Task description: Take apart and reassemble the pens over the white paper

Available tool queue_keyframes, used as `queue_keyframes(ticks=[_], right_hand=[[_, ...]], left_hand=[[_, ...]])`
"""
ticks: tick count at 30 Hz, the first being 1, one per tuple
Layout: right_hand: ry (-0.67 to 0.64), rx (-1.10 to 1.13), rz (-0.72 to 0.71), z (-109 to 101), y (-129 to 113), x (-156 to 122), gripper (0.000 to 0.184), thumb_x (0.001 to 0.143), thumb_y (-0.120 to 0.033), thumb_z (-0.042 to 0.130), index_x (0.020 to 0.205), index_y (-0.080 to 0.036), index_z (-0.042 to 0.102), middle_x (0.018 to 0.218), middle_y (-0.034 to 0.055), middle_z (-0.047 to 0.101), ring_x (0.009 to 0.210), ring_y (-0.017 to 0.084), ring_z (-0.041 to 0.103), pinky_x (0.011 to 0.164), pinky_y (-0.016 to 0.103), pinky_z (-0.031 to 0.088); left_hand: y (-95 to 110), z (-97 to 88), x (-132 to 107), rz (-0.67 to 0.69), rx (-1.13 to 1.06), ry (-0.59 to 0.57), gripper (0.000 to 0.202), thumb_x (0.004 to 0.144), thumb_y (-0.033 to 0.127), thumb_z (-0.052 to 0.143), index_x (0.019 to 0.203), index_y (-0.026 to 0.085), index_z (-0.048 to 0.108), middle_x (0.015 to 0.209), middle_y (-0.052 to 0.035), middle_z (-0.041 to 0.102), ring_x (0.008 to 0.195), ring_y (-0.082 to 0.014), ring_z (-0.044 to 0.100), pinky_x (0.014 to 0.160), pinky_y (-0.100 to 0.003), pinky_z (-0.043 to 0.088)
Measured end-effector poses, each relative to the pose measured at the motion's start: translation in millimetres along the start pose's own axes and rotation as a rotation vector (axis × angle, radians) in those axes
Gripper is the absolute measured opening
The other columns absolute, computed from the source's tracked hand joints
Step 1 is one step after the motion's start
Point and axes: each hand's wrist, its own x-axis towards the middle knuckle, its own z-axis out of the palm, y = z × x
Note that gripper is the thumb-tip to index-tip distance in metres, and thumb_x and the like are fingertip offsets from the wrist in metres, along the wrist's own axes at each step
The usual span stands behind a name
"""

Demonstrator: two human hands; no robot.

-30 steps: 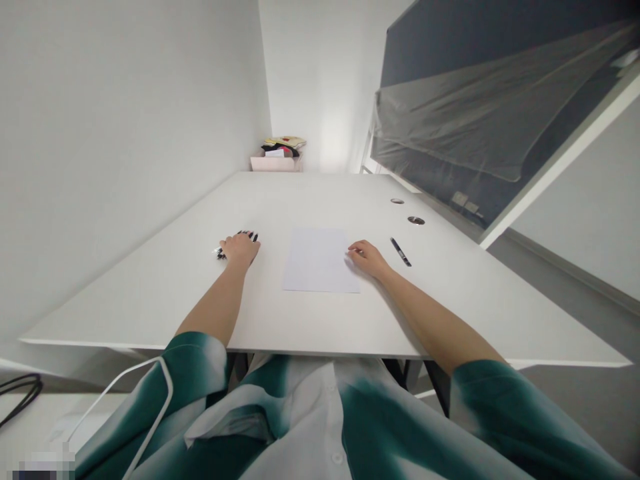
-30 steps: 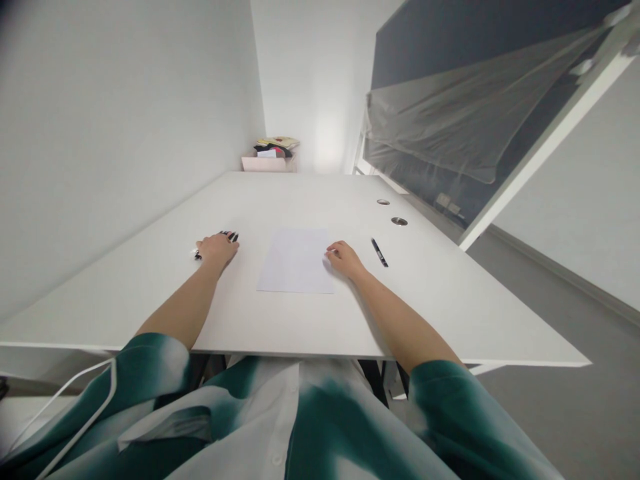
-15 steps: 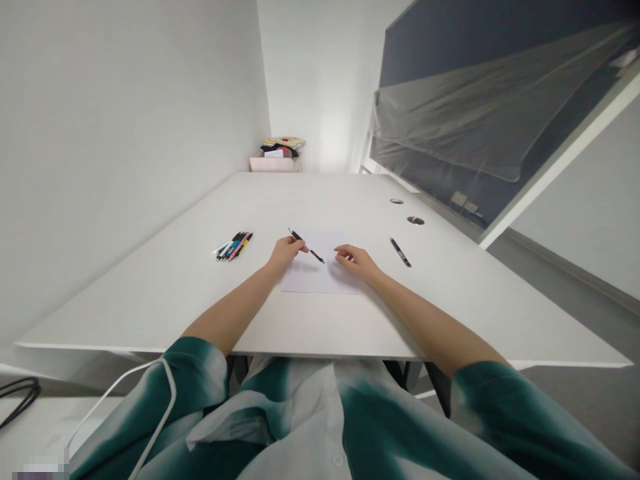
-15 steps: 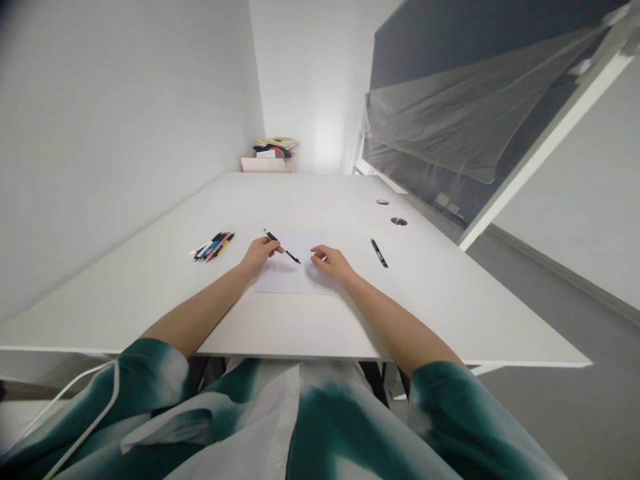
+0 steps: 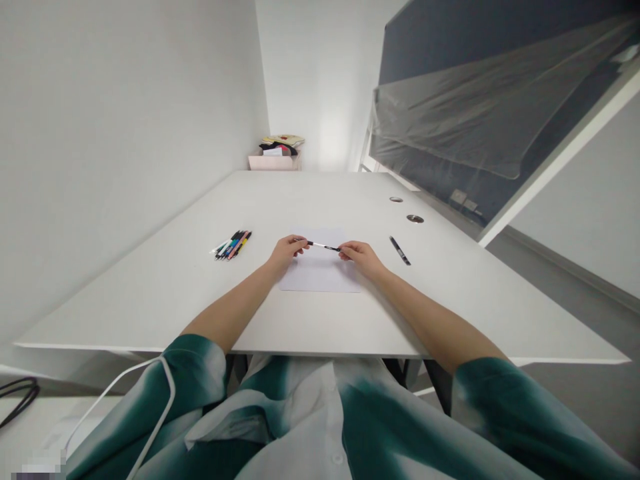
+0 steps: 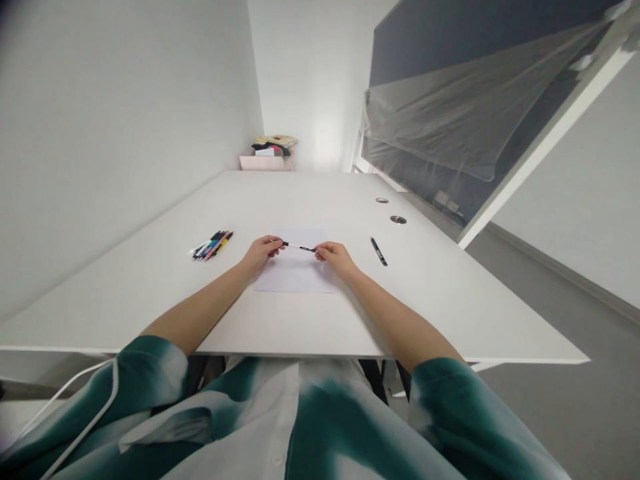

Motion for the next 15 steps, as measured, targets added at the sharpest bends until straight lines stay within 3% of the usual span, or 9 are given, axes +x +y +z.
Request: queue_keyframes(ticks=[7, 15], right_hand=[[0.085, 0.065, 0.049, -7.9, 5.2, 3.2, 0.035, 0.065, -0.049, 0.077, 0.077, -0.018, 0.067, 0.071, 0.0043, 0.07, 0.066, 0.015, 0.062, 0.069, 0.03, 0.052], [0.118, 0.132, 0.068, -6.3, 8.9, 3.4, 0.032, 0.055, -0.036, 0.082, 0.077, -0.018, 0.066, 0.07, 0.0033, 0.068, 0.067, 0.015, 0.062, 0.069, 0.029, 0.052]], left_hand=[[-8.1, -10.6, 4.4, -0.028, 0.005, -0.001, 0.032, 0.064, 0.041, 0.072, 0.085, 0.018, 0.067, 0.088, -0.0085, 0.074, 0.075, -0.0163, 0.062, 0.067, -0.029, 0.044], [-6.8, -11.2, 2.4, -0.02, 0.074, -0.001, 0.032, 0.056, 0.037, 0.075, 0.078, 0.017, 0.067, 0.077, -0.0072, 0.072, 0.072, -0.0175, 0.061, 0.063, -0.029, 0.041]])
